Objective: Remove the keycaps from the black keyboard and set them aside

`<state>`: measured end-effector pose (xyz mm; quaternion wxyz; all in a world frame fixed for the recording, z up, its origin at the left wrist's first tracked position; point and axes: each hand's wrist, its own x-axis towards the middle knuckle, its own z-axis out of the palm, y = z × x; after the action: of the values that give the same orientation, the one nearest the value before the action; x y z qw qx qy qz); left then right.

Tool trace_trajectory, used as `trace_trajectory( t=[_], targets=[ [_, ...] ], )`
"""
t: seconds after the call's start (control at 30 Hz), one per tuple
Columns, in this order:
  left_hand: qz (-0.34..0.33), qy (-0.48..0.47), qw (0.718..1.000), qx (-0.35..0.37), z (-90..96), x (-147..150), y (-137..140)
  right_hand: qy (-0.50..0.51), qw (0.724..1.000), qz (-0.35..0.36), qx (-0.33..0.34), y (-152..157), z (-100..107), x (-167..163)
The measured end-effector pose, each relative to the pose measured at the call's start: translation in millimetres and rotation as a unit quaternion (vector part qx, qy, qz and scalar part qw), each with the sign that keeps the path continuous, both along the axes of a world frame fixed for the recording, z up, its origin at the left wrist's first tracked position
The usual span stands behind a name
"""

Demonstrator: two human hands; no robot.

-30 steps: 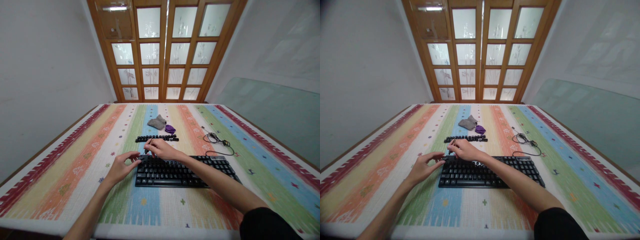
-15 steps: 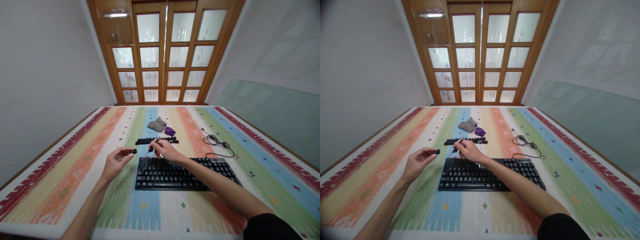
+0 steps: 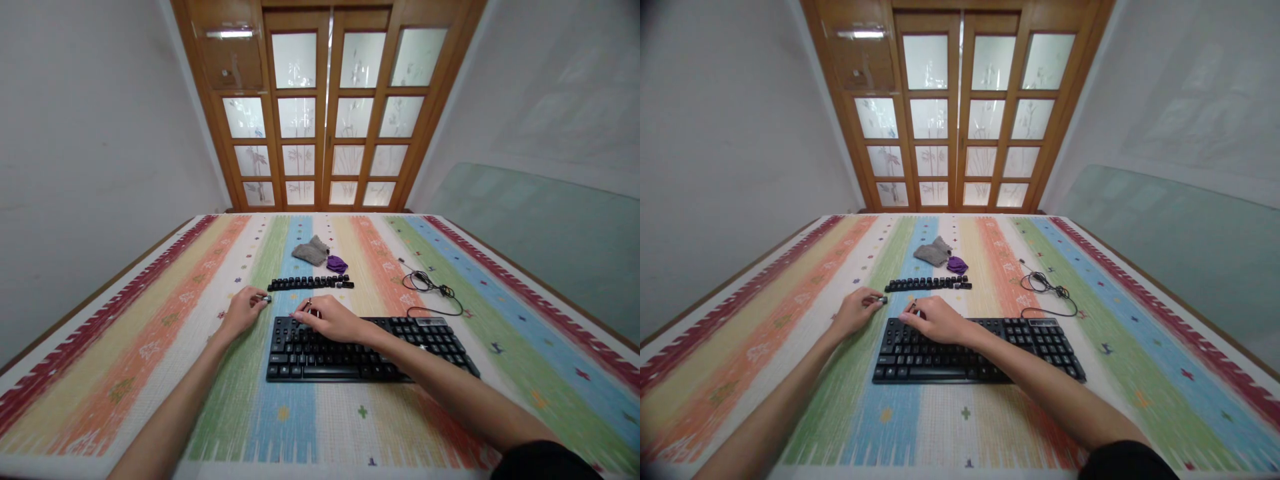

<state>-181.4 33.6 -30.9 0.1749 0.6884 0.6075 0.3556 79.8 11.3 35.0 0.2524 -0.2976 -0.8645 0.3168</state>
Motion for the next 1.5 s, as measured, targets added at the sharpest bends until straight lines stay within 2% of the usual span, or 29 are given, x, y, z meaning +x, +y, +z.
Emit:
trace_trajectory(
  t=[0.2, 0.47, 0.63, 0.8, 0.87, 1.07, 1.33, 1.4, 1.5],
  targets=[
    [0.008, 0.016, 1.0, 0.006, -1.1, 2.8, 6.8, -0.012, 1.0, 0.012, -0.017, -2.0, -6.0, 2.3],
    [0.031, 0.001, 1.0, 0.001, -7.4, 5.3, 6.8, 0.026, 0.999, -0.04, -0.013, -7.4, -23.7, -6.5],
    [0.048, -0.009, 0.999, 0.002, -11.7, 8.2, 7.8, -0.004, 0.999, -0.023, 0.032, -15.5, -29.2, -18.2],
    [0.055, -0.016, 0.998, 0.002, -12.2, 9.3, 7.8, -0.114, 0.983, 0.023, 0.143, -21.4, -19.9, -34.0],
    [0.056, -0.02, 0.998, 0.002, -11.5, 9.1, 6.8, -0.141, 0.978, 0.024, 0.153, -20.9, -14.8, -38.7],
    [0.056, -0.03, 0.998, 0.004, -7.6, 8.4, 0.4, -0.094, 0.995, -0.041, 0.015, 1.6, -9.9, -42.0],
    [0.051, -0.03, 0.998, 0.02, -0.5, 11.7, -16.7, -0.032, 0.986, -0.069, -0.147, 32.2, -34.2, -41.7],
    [0.031, -0.03, 0.999, 0.017, 4.2, 13.4, -24.2, -0.008, 0.982, -0.071, -0.176, 35.1, -37.6, -39.8],
    [-0.047, -0.05, 0.997, -0.016, 13.4, 17.7, -36.8, 0.038, 0.978, -0.069, -0.195, 36.2, -35.1, -34.2]
  ],
)
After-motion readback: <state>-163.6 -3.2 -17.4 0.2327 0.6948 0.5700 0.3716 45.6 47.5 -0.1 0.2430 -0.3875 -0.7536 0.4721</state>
